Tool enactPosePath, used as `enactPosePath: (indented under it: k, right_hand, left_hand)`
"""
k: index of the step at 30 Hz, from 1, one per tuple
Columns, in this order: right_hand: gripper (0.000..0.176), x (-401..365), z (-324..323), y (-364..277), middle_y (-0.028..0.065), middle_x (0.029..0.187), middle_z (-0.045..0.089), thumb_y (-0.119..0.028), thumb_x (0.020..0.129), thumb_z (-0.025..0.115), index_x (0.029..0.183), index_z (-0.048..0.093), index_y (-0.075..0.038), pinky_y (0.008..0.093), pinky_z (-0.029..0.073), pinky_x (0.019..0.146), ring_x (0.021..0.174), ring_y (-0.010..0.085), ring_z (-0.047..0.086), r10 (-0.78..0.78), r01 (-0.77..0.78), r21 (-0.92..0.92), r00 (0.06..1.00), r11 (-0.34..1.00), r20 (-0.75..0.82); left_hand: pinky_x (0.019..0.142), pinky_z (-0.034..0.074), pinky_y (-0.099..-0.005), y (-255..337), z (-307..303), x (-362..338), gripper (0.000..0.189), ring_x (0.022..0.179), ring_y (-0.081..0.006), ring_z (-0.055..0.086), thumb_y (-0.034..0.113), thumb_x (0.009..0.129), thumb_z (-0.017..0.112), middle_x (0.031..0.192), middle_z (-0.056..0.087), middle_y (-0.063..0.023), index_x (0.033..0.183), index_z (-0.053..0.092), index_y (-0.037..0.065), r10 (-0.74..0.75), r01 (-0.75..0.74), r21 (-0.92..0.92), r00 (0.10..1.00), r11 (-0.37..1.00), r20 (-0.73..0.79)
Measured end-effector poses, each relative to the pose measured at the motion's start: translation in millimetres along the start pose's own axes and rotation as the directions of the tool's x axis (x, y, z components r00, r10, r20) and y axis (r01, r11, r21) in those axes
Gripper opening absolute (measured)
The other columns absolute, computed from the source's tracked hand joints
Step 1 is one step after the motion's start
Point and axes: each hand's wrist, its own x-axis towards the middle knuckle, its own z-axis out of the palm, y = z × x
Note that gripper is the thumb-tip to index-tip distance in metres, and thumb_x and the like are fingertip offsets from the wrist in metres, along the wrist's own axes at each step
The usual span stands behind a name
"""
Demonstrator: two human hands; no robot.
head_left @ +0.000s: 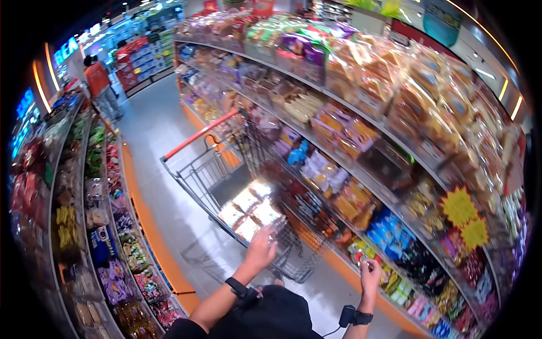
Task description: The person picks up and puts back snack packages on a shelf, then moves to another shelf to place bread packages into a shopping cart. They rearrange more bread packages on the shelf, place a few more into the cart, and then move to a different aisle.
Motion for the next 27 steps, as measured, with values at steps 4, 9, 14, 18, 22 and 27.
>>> enactPosePath:
  k: [4,9,14,18,22,27]
  right_hand:
    - [0.02,31,8,-48,0.0089,0.086,0.069,-0.019,0.089,0.065,0.096,0.067,0.0,0.0292,0.049,0.069,0.077,0.0146,0.063,-0.017,0.017,-0.119,1.0,0.993,0.002]
    - [0.019,62,24,-67,0.0082,0.088,0.068,-0.018,0.09,0.064,0.097,0.067,0.0,0.0292,0.049,0.069,0.076,0.0141,0.061,-0.062,0.061,-0.059,0.998,0.996,-0.013]
    - [0.019,74,37,-68,0.0044,0.083,0.066,-0.018,0.091,0.064,0.094,0.067,0.0,0.0277,0.046,0.068,0.071,0.0107,0.056,-0.053,0.052,-0.035,0.997,0.998,-0.048]
    - [0.019,75,47,-89,0.0085,0.089,0.067,-0.018,0.09,0.064,0.097,0.066,-0.001,0.0284,0.051,0.069,0.078,0.0138,0.063,0.095,-0.094,-0.031,0.995,0.995,0.012]
    - [0.017,74,66,-66,0.0064,0.087,0.065,-0.016,0.091,0.064,0.098,0.066,-0.001,0.0256,0.051,0.065,0.079,0.0116,0.063,0.105,-0.106,-0.004,0.993,0.994,-0.057]
    - [0.015,64,118,-87,0.0031,0.08,0.063,-0.013,0.09,0.065,0.093,0.066,0.002,0.0242,0.045,0.062,0.069,0.0094,0.056,0.105,-0.1,0.041,0.979,0.994,-0.173]
  left_hand:
    - [0.103,0.042,-0.0455,-25,-18,22,0.041,0.12,-0.0411,0.053,0.008,0.08,0.067,0.133,0.054,-0.0227,0.117,0.054,0.0,-0.064,0.072,0.075,0.993,0.995,-0.101]
    - [0.103,0.042,-0.0454,-41,-36,59,0.039,0.121,-0.0409,0.052,0.007,0.081,0.066,0.135,0.053,-0.0227,0.118,0.054,0.001,-0.131,0.14,0.091,0.986,0.986,-0.104]
    - [0.104,0.041,-0.0484,-41,-39,85,0.037,0.12,-0.0416,0.052,0.007,0.081,0.066,0.134,0.053,-0.0234,0.115,0.054,0.0,-0.077,0.087,0.116,0.993,0.989,-0.087]
    - [0.105,0.039,-0.0487,-61,-36,102,0.039,0.12,-0.0415,0.052,0.007,0.08,0.066,0.133,0.053,-0.0236,0.116,0.053,-0.001,-0.061,0.065,0.104,0.997,0.992,-0.047]
    - [0.102,0.04,-0.0471,-101,-27,121,0.038,0.119,-0.0402,0.053,0.007,0.081,0.066,0.13,0.055,-0.0222,0.116,0.053,0.0,-0.035,0.034,0.07,0.999,0.997,0.006]
    - [0.101,0.042,-0.0471,-154,-33,164,0.032,0.118,-0.0401,0.054,0.008,0.082,0.064,0.128,0.056,-0.0217,0.112,0.055,0.001,0.041,-0.044,0.029,0.995,0.999,0.086]
